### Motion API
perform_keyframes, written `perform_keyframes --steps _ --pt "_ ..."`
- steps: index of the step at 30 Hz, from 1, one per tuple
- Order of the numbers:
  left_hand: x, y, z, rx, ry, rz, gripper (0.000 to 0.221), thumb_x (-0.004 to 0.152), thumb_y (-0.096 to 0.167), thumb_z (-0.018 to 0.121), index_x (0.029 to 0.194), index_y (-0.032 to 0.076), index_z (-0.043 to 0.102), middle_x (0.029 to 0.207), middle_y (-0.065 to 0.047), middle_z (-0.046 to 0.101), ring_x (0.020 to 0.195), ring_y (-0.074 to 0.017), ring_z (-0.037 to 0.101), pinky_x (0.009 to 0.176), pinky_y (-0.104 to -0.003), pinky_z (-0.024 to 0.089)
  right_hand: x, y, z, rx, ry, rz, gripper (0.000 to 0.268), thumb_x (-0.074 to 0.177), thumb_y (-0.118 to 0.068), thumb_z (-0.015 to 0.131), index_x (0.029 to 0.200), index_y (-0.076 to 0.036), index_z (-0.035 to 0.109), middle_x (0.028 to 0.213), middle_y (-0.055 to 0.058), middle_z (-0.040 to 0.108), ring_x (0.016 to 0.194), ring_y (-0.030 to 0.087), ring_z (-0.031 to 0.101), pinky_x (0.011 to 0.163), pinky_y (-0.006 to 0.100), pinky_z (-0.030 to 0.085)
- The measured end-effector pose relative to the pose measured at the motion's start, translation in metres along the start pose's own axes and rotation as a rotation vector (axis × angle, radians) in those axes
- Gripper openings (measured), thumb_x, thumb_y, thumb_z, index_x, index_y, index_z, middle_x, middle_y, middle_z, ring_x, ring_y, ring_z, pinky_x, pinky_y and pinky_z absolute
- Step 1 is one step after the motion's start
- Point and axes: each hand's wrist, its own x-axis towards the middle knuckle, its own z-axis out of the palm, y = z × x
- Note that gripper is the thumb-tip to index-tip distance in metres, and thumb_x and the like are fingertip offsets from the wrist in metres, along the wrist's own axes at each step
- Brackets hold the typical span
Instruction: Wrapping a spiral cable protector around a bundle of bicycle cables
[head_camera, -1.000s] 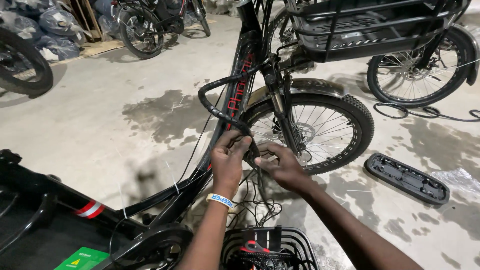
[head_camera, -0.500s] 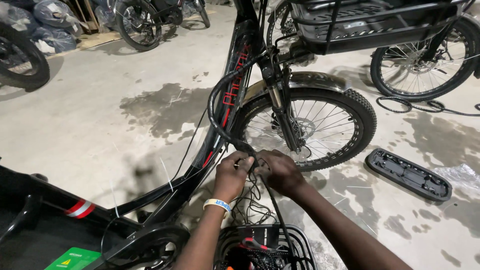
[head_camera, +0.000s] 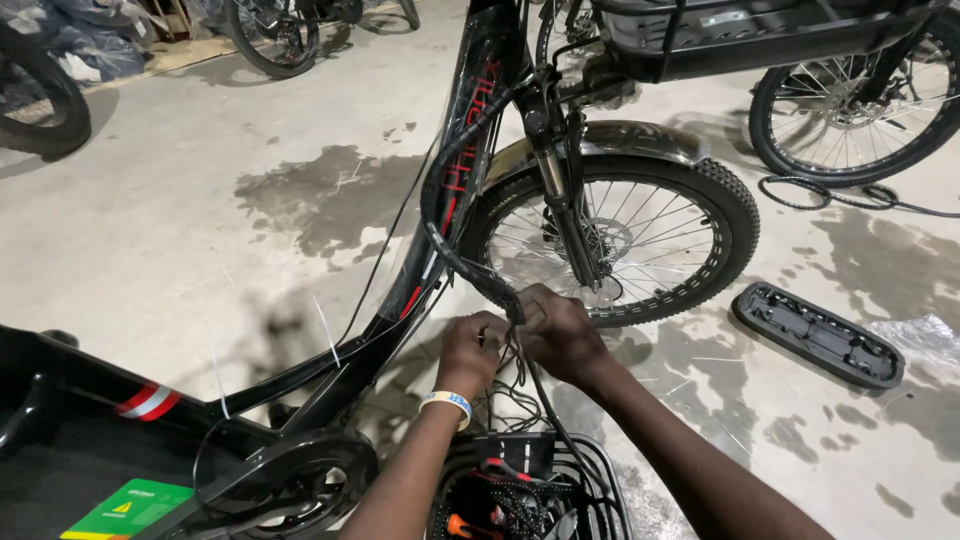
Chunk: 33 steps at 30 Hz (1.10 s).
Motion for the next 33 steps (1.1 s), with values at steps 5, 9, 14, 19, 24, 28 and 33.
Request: perform_keyframes --steps 5,9,14,19,24,28,33 --pt "0.015 -0.007 0.012 -0.028 -0.058 0.008 0.02 0.088 0.003 0.054 0.094 0.01 0.071 0.081 -0.012 0.069 0.079 -0.0276 0.068 0.067 -0.038 0.056 0.002 -0.008 -0.011 -0.011 0.171 -0.003 0.02 0.075 -0.011 0.061 0.093 -0.015 0.069 0.069 0.009 0.07 0.073 0.025 0.07 0.067 0.038 0.056" --pt "0.013 0.01 0.011 -0.018 -0.037 0.062 0.022 0.085 0.009 0.056 0.1 0.01 0.072 0.081 -0.014 0.07 0.079 -0.0302 0.068 0.069 -0.042 0.056 -0.004 -0.023 -0.023 -0.015 0.28 0.02 0.027 0.07 -0.011 0.066 0.096 -0.016 0.071 0.073 0.008 0.071 0.07 0.024 0.072 0.065 0.038 0.059" --pt "0.0 0.033 0.008 -0.101 0.095 0.126 0.022 0.085 0.007 0.053 0.097 0.006 0.072 0.084 -0.018 0.069 0.077 -0.0323 0.069 0.068 -0.042 0.057 -0.01 -0.033 -0.02 -0.081 0.354 -0.012 0.025 0.072 -0.014 0.065 0.096 -0.014 0.073 0.069 0.015 0.07 0.071 0.035 0.07 0.061 0.046 0.057" --pt "-0.008 0.043 0.004 -0.097 0.205 0.176 0.022 0.081 0.005 0.056 0.098 0.009 0.069 0.092 -0.017 0.068 0.082 -0.0349 0.07 0.07 -0.042 0.059 -0.009 -0.032 -0.014 -0.142 0.267 0.015 0.027 0.075 -0.015 0.063 0.1 -0.014 0.07 0.07 0.015 0.069 0.073 0.036 0.07 0.064 0.047 0.057" --pt "-0.016 0.05 -0.001 -0.188 0.198 0.184 0.018 0.085 0.001 0.057 0.101 0.004 0.062 0.093 -0.019 0.063 0.087 -0.0407 0.068 0.064 -0.045 0.061 -0.005 -0.032 -0.011 -0.233 -0.014 0.008 0.035 0.072 -0.013 0.066 0.106 -0.011 0.059 0.08 0.012 0.072 0.086 0.034 0.071 0.07 0.046 0.057" --pt "-0.017 0.035 -0.008 -0.175 0.187 0.173 0.018 0.084 0.007 0.062 0.102 0.007 0.063 0.096 -0.016 0.064 0.087 -0.0374 0.068 0.07 -0.044 0.06 -0.013 -0.046 -0.007 -0.317 -0.109 -0.003 0.039 0.074 -0.009 0.066 0.11 -0.005 0.054 0.089 0.021 0.071 0.091 0.04 0.069 0.077 0.05 0.057" --pt "-0.019 0.032 -0.012 -0.116 0.19 0.178 0.02 0.081 0.004 0.066 0.101 0.005 0.065 0.092 -0.015 0.063 0.079 -0.0345 0.07 0.061 -0.037 0.062 -0.02 -0.031 0.004 -0.303 0.027 -0.192 0.032 0.074 -0.008 0.058 0.105 -0.003 0.051 0.074 0.021 0.067 0.074 0.042 0.069 0.061 0.047 0.056"
